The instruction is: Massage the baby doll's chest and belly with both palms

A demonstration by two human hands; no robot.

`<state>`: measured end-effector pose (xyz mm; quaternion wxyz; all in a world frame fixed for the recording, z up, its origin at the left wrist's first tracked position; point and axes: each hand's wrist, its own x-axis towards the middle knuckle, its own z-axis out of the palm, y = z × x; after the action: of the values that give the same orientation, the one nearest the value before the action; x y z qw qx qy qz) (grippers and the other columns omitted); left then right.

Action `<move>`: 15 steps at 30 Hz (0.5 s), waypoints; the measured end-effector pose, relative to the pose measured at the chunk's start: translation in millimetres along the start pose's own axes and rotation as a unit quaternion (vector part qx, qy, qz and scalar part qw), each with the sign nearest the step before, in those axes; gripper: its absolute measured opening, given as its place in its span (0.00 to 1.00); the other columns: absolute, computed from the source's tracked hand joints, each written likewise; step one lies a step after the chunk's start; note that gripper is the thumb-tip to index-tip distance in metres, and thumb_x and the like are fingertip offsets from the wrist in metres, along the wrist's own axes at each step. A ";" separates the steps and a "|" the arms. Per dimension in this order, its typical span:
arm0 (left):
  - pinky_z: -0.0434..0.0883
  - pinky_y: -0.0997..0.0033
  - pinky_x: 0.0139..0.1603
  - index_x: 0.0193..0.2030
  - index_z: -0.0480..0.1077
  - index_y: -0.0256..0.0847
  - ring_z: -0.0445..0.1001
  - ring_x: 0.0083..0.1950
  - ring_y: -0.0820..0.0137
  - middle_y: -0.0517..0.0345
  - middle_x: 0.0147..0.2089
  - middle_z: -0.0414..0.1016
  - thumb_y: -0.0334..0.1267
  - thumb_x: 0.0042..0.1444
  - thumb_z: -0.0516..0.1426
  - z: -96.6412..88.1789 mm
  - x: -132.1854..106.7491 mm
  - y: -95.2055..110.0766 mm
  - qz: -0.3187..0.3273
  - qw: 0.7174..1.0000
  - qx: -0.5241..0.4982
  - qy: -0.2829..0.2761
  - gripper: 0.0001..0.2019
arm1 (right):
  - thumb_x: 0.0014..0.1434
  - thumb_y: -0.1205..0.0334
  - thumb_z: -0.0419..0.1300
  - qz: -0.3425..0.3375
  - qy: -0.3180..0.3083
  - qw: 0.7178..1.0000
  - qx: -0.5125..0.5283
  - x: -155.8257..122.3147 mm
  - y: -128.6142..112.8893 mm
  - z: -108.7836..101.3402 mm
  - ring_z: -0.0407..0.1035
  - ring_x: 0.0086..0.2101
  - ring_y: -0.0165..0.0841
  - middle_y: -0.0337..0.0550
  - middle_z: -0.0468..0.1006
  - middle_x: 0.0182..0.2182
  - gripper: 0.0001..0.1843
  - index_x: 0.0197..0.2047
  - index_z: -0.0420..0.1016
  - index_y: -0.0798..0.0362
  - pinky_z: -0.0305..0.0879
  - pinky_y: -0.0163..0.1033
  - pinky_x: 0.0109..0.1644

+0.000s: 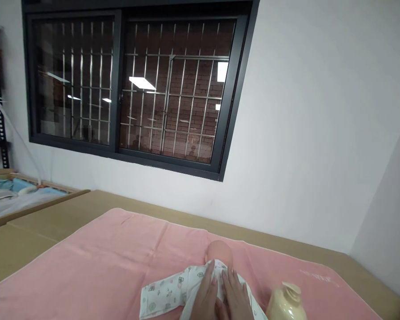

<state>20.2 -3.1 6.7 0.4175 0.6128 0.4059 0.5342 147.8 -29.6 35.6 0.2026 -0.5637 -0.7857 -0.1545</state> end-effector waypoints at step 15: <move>0.75 0.62 0.50 0.45 0.76 0.38 0.77 0.48 0.65 0.47 0.47 0.79 0.33 0.62 0.42 -6.9 24.2 -33.7 0.287 0.884 0.355 0.098 0.20 | 0.62 0.53 0.49 0.120 -0.069 0.990 0.010 22.5 21.5 48.5 0.64 0.58 0.49 0.56 0.70 0.57 0.26 0.58 0.71 0.58 0.55 0.55 0.63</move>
<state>14.0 31.1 -16.9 -0.0415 0.7541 0.4135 0.5085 154.8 18.5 4.8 0.1704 -0.6609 -0.7262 -0.0824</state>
